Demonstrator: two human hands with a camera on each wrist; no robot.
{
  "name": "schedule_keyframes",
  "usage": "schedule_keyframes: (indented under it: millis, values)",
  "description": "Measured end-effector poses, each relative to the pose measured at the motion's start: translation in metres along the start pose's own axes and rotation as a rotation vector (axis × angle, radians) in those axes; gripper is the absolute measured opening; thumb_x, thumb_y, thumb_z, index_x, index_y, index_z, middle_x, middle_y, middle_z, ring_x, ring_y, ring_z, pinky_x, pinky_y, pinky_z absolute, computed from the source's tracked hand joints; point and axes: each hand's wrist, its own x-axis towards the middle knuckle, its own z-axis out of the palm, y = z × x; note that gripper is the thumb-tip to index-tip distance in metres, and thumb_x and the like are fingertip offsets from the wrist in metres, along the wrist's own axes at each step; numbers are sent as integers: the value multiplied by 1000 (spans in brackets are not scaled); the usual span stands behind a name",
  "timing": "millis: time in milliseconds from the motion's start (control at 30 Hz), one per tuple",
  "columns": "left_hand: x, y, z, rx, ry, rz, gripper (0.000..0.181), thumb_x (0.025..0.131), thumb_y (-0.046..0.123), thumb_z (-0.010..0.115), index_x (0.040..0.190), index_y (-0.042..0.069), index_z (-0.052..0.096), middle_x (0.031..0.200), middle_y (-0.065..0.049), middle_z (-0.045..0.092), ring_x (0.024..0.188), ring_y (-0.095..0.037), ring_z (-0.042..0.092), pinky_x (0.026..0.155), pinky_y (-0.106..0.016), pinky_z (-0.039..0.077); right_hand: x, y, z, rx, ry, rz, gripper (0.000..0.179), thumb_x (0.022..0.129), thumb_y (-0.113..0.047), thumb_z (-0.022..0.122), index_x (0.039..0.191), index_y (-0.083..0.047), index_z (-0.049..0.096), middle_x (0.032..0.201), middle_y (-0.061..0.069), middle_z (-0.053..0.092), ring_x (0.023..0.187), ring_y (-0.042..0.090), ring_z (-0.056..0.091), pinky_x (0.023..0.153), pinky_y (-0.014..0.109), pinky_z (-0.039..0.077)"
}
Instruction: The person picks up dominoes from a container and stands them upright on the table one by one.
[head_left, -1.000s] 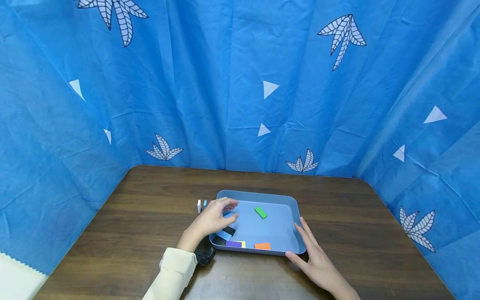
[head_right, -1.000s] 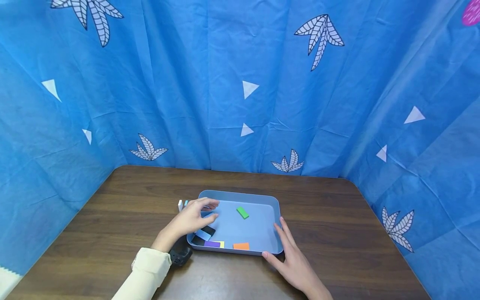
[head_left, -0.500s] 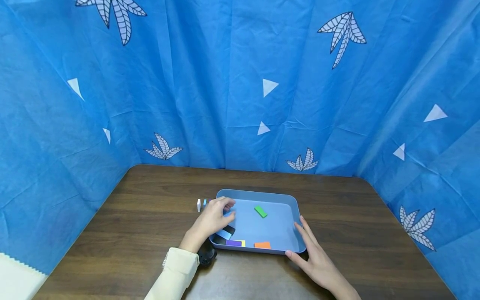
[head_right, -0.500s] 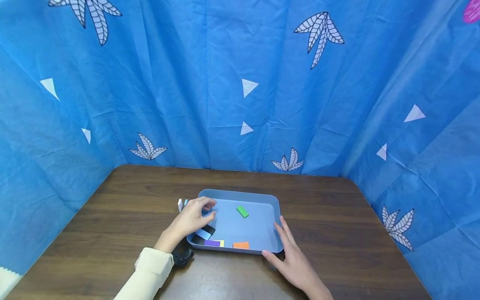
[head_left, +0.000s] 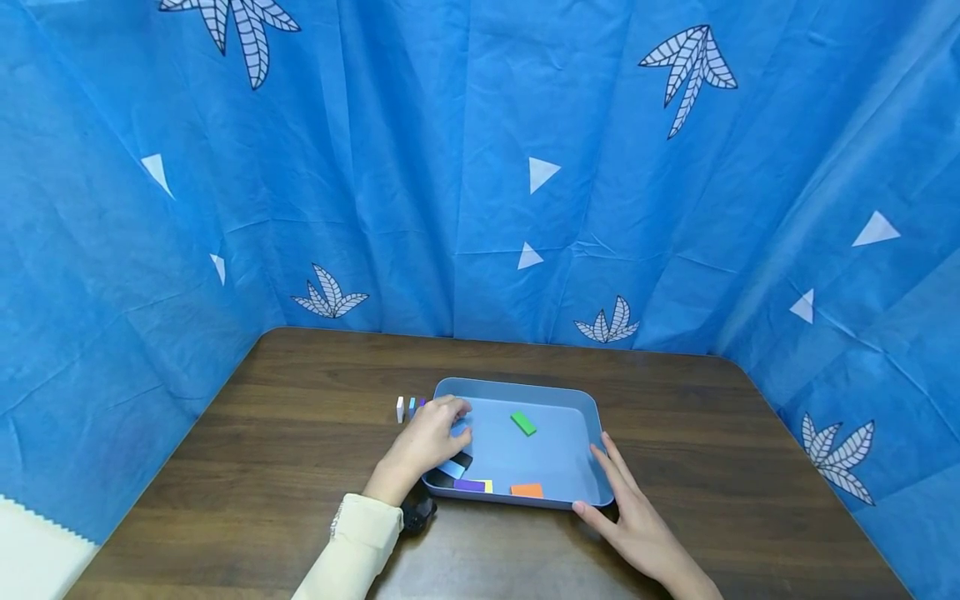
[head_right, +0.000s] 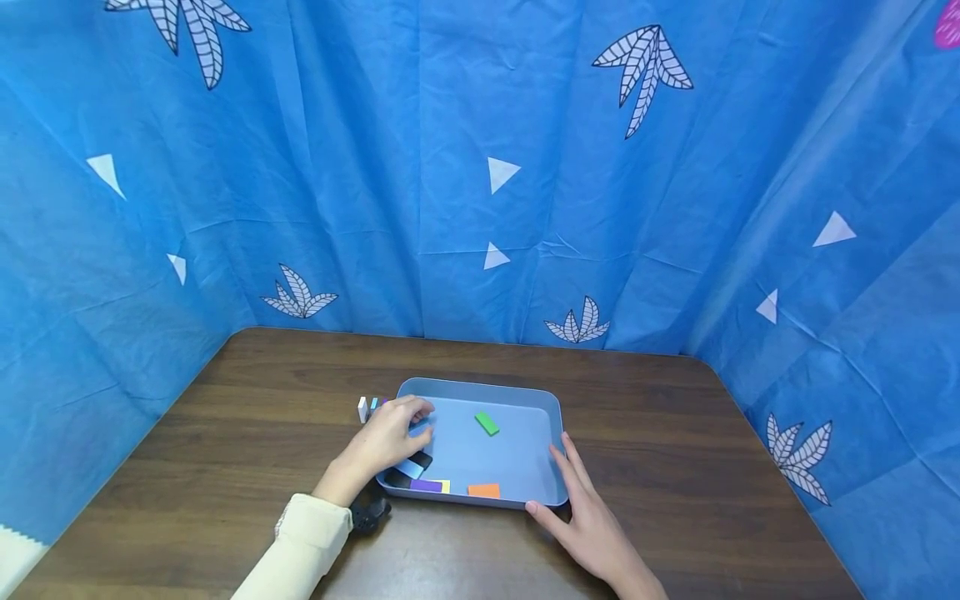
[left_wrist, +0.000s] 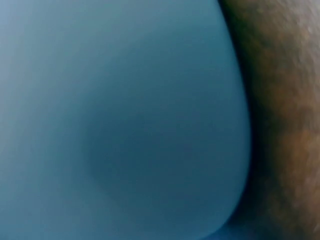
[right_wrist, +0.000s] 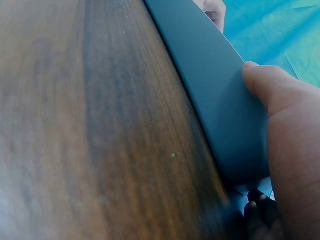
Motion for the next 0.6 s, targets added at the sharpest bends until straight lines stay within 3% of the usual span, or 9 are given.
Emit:
schedule_keyframes:
  millis: [600]
  values:
    - [-3,1,1,49,-20,59,23,79,12,71,102,10,72,97,2,69,92,-11,63,82,-30,54,-1,-3,0,44,-19,22,83,87,-57,60,154,-29,19,162,-10,-3,148,30,15,104,64,32]
